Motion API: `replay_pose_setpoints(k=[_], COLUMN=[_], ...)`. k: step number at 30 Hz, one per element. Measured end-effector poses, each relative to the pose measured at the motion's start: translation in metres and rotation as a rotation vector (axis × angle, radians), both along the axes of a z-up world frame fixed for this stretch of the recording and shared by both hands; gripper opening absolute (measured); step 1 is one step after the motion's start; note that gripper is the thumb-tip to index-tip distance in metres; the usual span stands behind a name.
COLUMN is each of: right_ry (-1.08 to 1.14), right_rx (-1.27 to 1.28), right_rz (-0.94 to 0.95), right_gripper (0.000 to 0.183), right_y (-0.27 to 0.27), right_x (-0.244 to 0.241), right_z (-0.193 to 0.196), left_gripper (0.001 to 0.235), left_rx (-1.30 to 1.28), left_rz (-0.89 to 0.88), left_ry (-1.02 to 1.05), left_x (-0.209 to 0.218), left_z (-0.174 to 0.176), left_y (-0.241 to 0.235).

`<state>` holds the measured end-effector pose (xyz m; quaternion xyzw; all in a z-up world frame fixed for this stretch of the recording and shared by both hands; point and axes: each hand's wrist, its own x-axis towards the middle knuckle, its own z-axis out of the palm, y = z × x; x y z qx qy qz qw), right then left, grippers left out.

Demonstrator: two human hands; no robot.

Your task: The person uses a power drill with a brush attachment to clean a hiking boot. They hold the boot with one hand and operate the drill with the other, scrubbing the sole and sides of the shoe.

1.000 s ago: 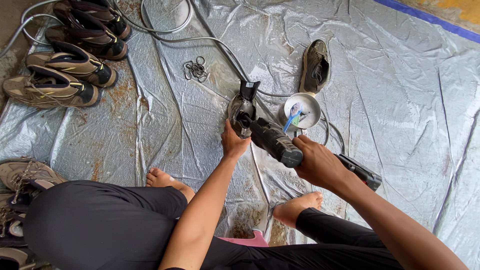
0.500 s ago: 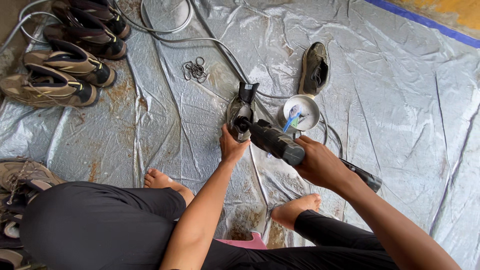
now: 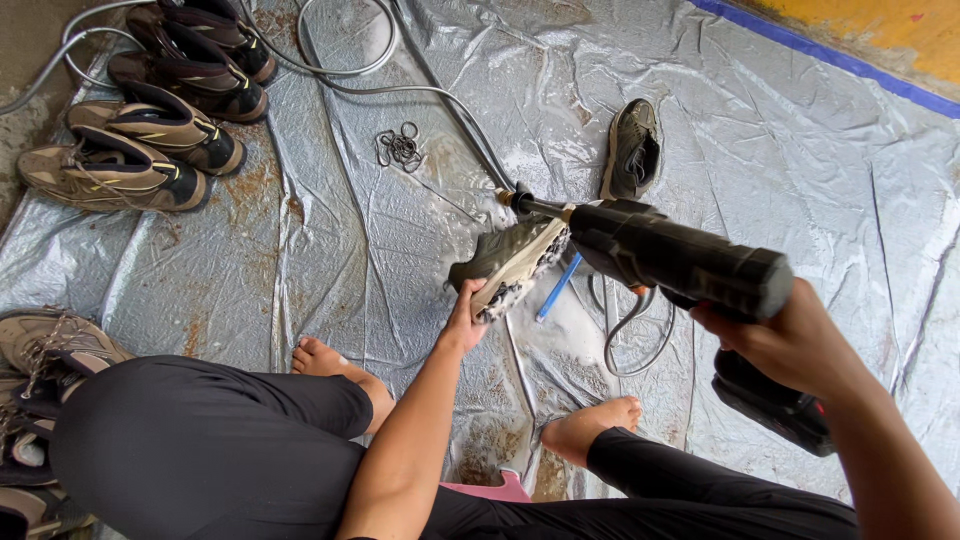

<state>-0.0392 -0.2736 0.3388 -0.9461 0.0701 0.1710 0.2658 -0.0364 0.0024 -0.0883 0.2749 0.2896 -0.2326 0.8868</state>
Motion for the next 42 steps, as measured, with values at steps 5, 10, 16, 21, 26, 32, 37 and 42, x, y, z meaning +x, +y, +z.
replay_pose_setpoints(k=[5, 10, 16, 21, 26, 32, 37, 42], right_ry=[-0.030, -0.007, -0.079, -0.137, -0.114, -0.140, -0.154, -0.076], right_rx=[-0.050, -0.060, 0.117, 0.078, 0.017, 0.007, -0.014, 0.047], right_rz=[-0.051, -0.088, -0.039, 0.025, 0.018, 0.137, 0.320, 0.412], right_gripper=[0.018, 0.020, 0.010, 0.018, 0.016, 0.021, 0.014, 0.015], right_y=[0.000, -0.015, -0.028, -0.016, -0.012, -0.009, 0.008, 0.026], right_x=[-0.006, -0.013, -0.023, -0.027, -0.029, -0.032, -0.031, -0.026], right_z=[0.015, 0.014, 0.023, 0.039, 0.033, 0.015, 0.003, -0.024], left_gripper=[0.083, 0.089, 0.090, 0.106, 0.080, 0.075, 0.065, 0.110], left_rx=[-0.291, -0.511, -0.644, -0.698, -0.439, 0.713, 1.144, 1.338], left_rz=[0.152, 0.246, 0.211, 0.218, 0.119, 0.052, 0.211, 0.188], left_ry=[0.169, 0.195, 0.204, 0.227, -0.015, -0.224, -0.397, -0.472], left_x=[-0.027, -0.041, -0.034, -0.034, -0.016, 0.020, 0.002, -0.020], left_z=[0.063, 0.045, 0.016, 0.015, 0.063, 0.058, 0.055, 0.008], left_y=[-0.018, -0.034, -0.030, -0.028, -0.012, 0.011, 0.008, 0.002])
